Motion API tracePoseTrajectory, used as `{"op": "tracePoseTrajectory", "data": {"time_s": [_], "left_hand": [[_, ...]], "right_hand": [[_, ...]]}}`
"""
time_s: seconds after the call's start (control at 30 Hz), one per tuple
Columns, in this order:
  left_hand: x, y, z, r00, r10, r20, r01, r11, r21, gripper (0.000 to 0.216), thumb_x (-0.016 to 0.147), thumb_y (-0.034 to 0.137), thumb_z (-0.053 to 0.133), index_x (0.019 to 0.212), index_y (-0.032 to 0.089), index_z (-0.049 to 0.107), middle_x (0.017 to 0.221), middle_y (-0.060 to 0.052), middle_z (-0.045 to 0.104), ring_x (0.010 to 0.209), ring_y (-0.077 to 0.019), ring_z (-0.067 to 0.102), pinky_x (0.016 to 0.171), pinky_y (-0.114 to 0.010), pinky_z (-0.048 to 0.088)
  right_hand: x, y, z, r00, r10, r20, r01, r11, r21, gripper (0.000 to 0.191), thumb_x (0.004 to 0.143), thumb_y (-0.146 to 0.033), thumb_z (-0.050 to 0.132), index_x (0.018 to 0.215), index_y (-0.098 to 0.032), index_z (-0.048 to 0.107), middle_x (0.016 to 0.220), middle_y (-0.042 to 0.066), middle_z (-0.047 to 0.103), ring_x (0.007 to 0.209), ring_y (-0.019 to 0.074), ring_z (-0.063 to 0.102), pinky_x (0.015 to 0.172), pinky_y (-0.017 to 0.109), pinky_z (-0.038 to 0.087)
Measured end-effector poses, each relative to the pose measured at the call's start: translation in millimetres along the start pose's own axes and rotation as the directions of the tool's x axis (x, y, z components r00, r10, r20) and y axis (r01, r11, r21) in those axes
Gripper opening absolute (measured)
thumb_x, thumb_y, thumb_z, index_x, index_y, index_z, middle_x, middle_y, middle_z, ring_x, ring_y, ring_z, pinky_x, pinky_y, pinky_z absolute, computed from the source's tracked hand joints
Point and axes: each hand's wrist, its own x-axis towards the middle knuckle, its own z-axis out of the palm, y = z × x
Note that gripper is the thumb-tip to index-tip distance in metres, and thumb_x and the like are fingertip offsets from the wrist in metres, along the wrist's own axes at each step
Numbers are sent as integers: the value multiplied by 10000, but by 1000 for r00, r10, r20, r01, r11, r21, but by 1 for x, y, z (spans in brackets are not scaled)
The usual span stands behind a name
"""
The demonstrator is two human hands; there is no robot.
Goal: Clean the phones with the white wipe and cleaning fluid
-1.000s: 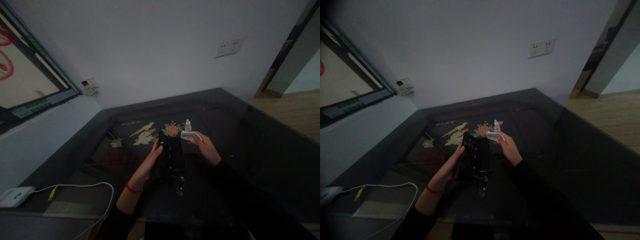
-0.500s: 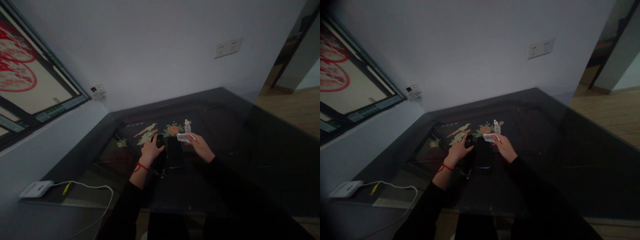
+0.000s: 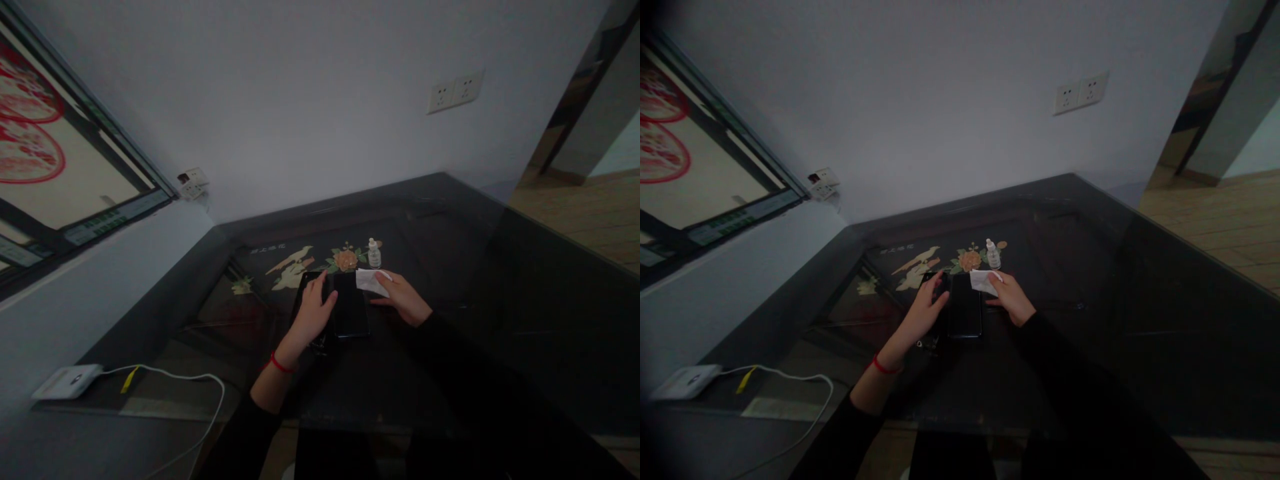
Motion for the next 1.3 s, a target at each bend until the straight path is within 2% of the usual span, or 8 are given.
{"op": "tracePoseTrajectory", "data": {"time_s": [0.23, 0.4, 0.6, 0.83, 0.93, 1.03, 1.2, 1.3], "left_hand": [[-12, -3, 17, 953, -270, 137, 302, 819, -488, 618, 762, 233, 605, 1363, 262, 466, 1456, -103, 453, 1308, -241, 464, 1043, -368, 379], [-5, -3, 35, 931, -357, 81, 315, 670, -672, 545, 793, 226, 582, 1324, 190, 464, 1323, -126, 562, 1202, -219, 546, 954, -334, 443], [-8, 11, 53, 948, -271, 164, 288, 525, -801, 407, 850, 287, 576, 1246, 207, 527, 1161, -81, 657, 970, -187, 648, 859, -313, 500], [-13, 15, 20, 887, -2, 462, 432, 362, -826, 617, 901, 311, 438, 1467, 409, 215, 1364, -76, 536, 1130, -291, 601, 936, -585, 440], [-22, 10, 15, 872, 87, 482, 428, 343, -836, 783, 854, 271, 471, 1478, 479, 47, 1411, -65, 498, 1212, -314, 551, 979, -619, 386], [-34, 7, 17, 816, 162, 555, 494, 305, -814, 835, 849, 265, 472, 1468, 503, -35, 1422, -68, 485, 1251, -345, 515, 977, -659, 354], [-51, 8, 25, 749, 216, 626, 571, 267, -776, 814, 858, 232, 428, 1467, 506, -37, 1453, -71, 443, 1251, -390, 501, 939, -686, 355], [-56, 10, 28, 746, 209, 633, 565, 307, -766, 811, 832, 201, 447, 1478, 490, 52, 1454, -60, 435, 1225, -388, 518, 928, -662, 385]], "right_hand": [[-4, -1, 1, 992, 120, 44, -123, 989, 76, 230, 888, -350, 519, 1069, -241, 609, 1131, 101, 664, 975, 235, 640, 685, 418, 601], [-1, 1, -4, 989, 147, 32, -149, 984, 93, 246, 893, -365, 517, 1083, -242, 612, 1035, 106, 697, 835, 215, 666, 663, 410, 589], [-8, -5, 3, 996, 82, 19, -84, 989, 118, 238, 892, -353, 508, 1046, -212, 623, 1007, 108, 707, 884, 223, 669, 725, 411, 591], [-14, -23, 0, 994, -90, -58, 97, 988, 117, 359, 875, -468, 528, 1092, -193, 608, 1132, 137, 676, 957, 280, 674, 711, 447, 610], [-13, -33, -9, 955, -235, -179, 248, 967, 56, 426, 884, -517, 518, 1181, -217, 576, 1266, 115, 619, 1097, 275, 622, 737, 408, 616], [-14, -38, -14, 863, -454, -222, 415, 887, -204, 448, 890, -501, 523, 1180, -169, 603, 1190, 119, 670, 1055, 265, 652, 802, 429, 603], [-25, -39, -8, 835, -545, -70, 459, 762, -457, 262, 880, -351, 579, 1028, -183, 714, 1073, 82, 734, 1040, 263, 674, 956, 455, 523], [-31, -40, -3, 776, -606, 174, 573, 562, -596, 301, 934, -263, 478, 1159, -199, 668, 1228, 65, 672, 1162, 218, 619, 1022, 403, 484]]}}
